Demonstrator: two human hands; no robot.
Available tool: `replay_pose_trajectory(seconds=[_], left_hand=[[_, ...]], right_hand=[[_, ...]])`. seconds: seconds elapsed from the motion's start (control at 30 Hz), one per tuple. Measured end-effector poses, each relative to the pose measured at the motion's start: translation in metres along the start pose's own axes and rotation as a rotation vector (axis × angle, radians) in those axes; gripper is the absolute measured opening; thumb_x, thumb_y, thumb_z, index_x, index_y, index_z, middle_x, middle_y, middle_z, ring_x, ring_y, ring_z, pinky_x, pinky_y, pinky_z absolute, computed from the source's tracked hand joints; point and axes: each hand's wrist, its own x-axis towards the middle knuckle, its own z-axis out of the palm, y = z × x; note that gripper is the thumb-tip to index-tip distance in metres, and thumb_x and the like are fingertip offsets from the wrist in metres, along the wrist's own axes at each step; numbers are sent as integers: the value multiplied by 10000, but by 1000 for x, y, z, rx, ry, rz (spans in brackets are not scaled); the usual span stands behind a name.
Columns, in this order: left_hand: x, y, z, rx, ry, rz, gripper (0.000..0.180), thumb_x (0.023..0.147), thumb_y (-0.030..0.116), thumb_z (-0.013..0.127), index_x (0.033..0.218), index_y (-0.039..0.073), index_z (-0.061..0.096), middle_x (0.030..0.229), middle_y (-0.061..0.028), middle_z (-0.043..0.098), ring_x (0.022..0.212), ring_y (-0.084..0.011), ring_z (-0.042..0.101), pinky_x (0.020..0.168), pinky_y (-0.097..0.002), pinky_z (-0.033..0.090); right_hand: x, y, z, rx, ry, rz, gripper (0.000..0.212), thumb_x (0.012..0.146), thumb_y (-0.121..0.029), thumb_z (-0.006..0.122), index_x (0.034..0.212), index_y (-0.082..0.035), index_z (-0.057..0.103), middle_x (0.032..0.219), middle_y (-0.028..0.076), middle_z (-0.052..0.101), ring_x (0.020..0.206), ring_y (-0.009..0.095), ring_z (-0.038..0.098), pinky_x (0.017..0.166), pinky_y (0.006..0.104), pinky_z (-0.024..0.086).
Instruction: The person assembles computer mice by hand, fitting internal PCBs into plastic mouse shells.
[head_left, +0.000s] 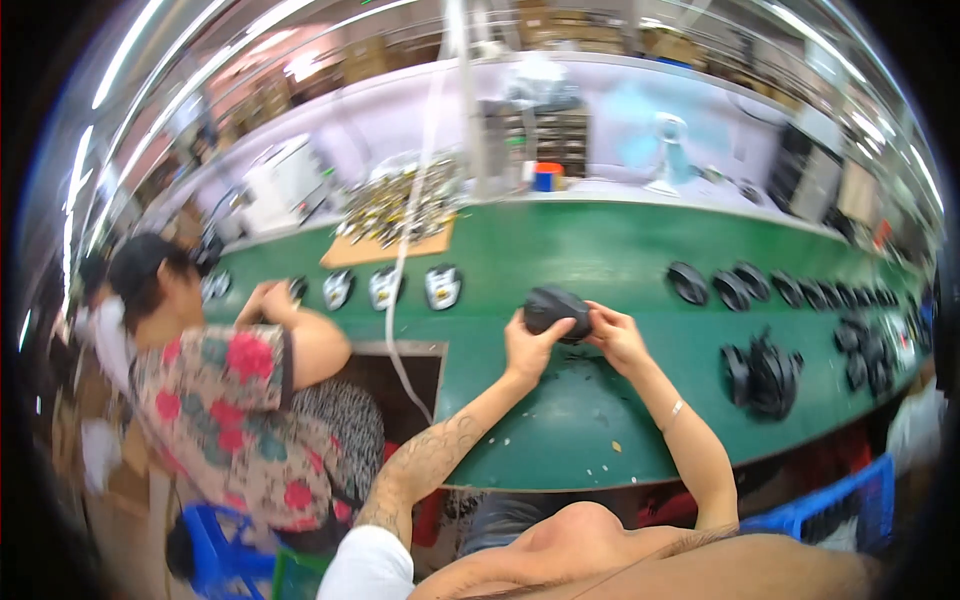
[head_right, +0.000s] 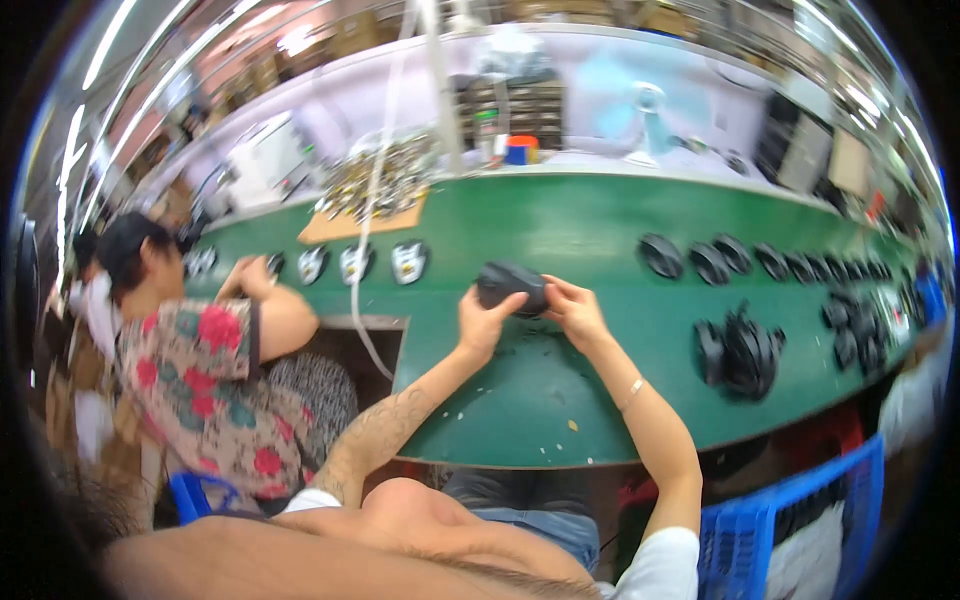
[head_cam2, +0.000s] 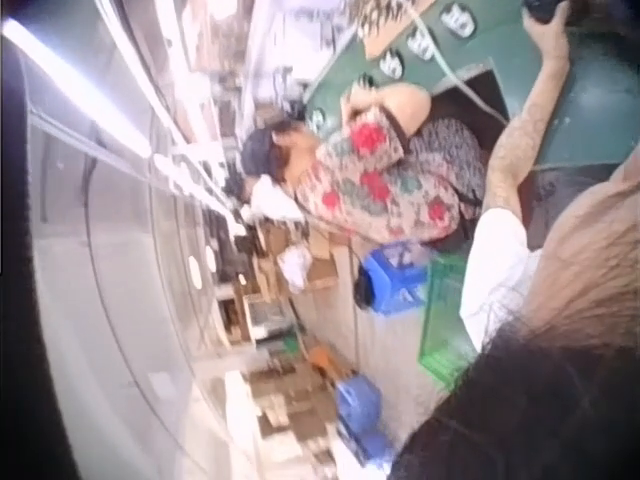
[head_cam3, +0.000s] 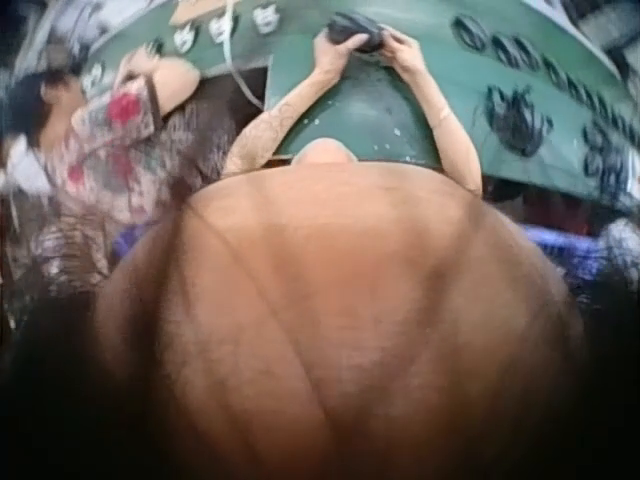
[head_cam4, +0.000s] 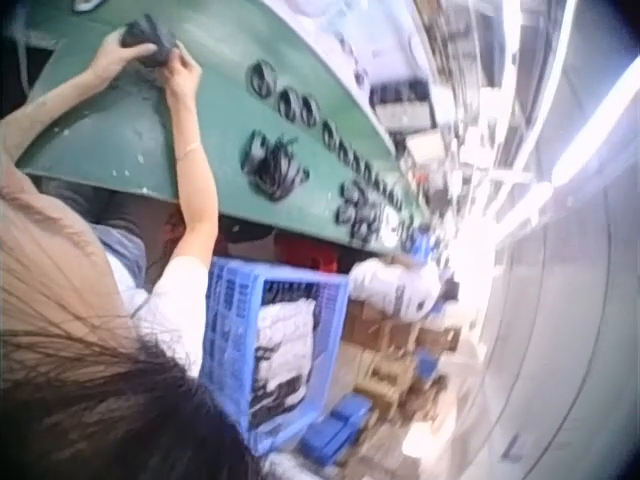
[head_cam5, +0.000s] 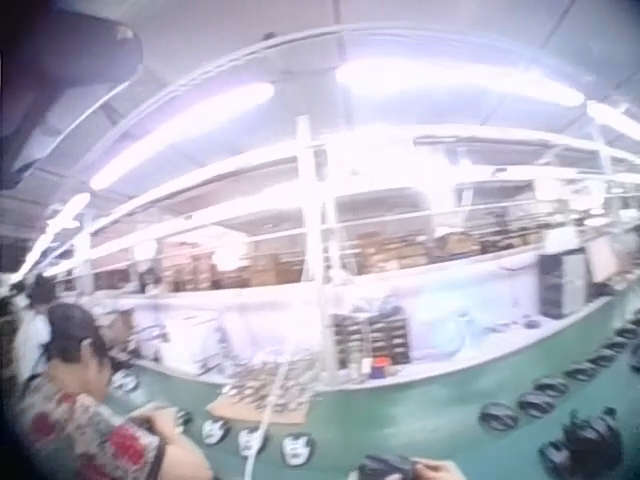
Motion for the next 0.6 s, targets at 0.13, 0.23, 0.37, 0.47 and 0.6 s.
replay_pose_trajectory(seconds=[0.13,0.23,0.37,0.47,0.6], left_hand=[[2,3,-1,-13,-23,-34,452,665,155,794,1015,-9,561,967,-76,624,880,-143,586,814,-287,469],[7,-6,1,-50,12,-84,357,759,256,724,989,28,575,955,-65,629,844,-119,591,743,-277,491],[15,-7,-10,-598,32,-510,420,876,493,458,903,98,597,851,-30,637,751,-159,623,649,-308,502],[20,-17,-11,-538,5,-534,332,906,407,460,956,103,586,930,-45,643,825,-168,622,769,-353,487],[21,-12,-4,-547,-2,-537,347,910,409,464,971,89,583,924,-46,637,838,-175,624,771,-369,488]], right_hand=[[1,-2,-3,13,-4,8,442,916,-265,522,1270,-6,463,1105,57,586,954,135,563,785,279,460],[1,-5,-10,-6,-30,-15,435,915,-258,530,1262,-2,469,1087,63,592,965,145,570,819,314,470],[0,-13,-1,-136,-46,-34,345,918,-196,528,1205,-4,532,1064,48,598,883,110,584,710,249,489],[-1,-14,-4,-270,95,12,318,902,-192,560,1176,-31,568,1046,44,602,875,102,584,683,241,487],[-11,-25,4,-635,169,-369,370,813,-128,653,1164,-38,581,1061,99,617,969,189,587,815,299,463]])
